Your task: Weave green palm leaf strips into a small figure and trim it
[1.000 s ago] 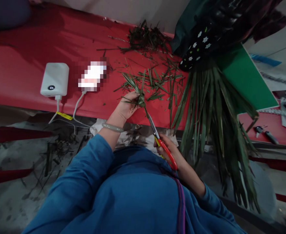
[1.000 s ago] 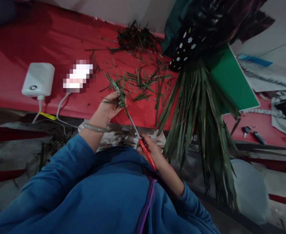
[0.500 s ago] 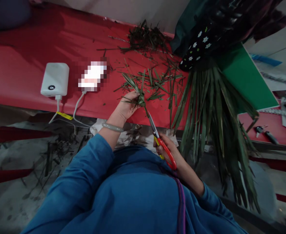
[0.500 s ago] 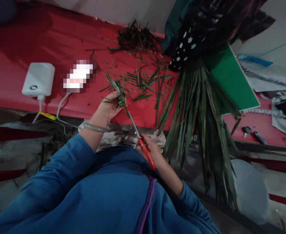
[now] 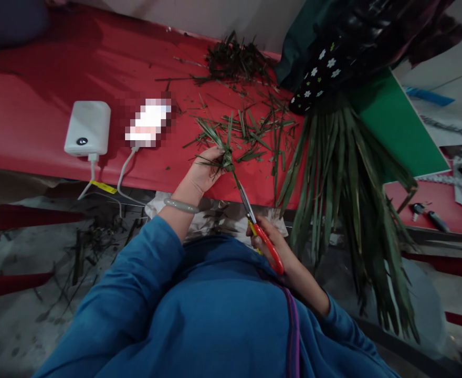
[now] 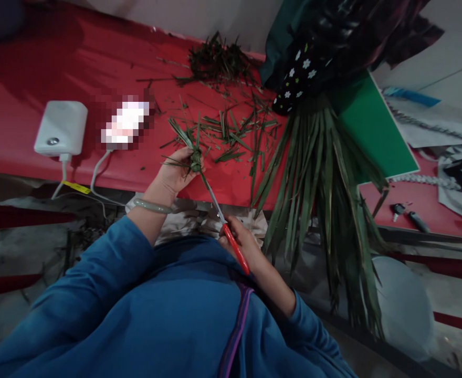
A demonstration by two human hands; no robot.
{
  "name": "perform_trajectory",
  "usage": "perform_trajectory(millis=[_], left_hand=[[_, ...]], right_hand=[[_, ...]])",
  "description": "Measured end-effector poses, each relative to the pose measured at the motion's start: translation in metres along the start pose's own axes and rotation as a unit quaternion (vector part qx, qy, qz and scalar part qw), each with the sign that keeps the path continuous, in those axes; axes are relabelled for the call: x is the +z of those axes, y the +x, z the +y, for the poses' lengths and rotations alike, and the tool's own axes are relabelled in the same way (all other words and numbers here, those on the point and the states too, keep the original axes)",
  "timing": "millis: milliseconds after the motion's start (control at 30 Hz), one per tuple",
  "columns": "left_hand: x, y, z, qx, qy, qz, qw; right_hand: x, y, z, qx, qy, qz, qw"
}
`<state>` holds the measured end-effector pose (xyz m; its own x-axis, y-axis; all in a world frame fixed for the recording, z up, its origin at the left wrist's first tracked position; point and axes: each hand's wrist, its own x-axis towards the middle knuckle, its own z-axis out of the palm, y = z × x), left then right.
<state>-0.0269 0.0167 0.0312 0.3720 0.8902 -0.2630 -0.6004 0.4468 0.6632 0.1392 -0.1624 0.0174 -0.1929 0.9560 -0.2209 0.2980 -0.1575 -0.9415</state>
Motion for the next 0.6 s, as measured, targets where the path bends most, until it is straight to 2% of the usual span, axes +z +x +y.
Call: perform_trajectory(millis=[167,400,600], left_hand=[[-0.001,0.0,0.0,-0.002,0.004,-0.002,1.0],[0.0,0.001,0.0,-0.003,0.005,0.003,1.0],[-0.001,0.001,-0.001,0.002,0.008,-0.005,1.0]], right_hand=[[0.001,0.002,0.006,0.019,0.035,0.004,0.999],[-0.001,0.0,-0.005,0.001,-0.01,-0.014,1.0],[0.002,0.001,0.001,0.016,0.022,-0.001,1.0]])
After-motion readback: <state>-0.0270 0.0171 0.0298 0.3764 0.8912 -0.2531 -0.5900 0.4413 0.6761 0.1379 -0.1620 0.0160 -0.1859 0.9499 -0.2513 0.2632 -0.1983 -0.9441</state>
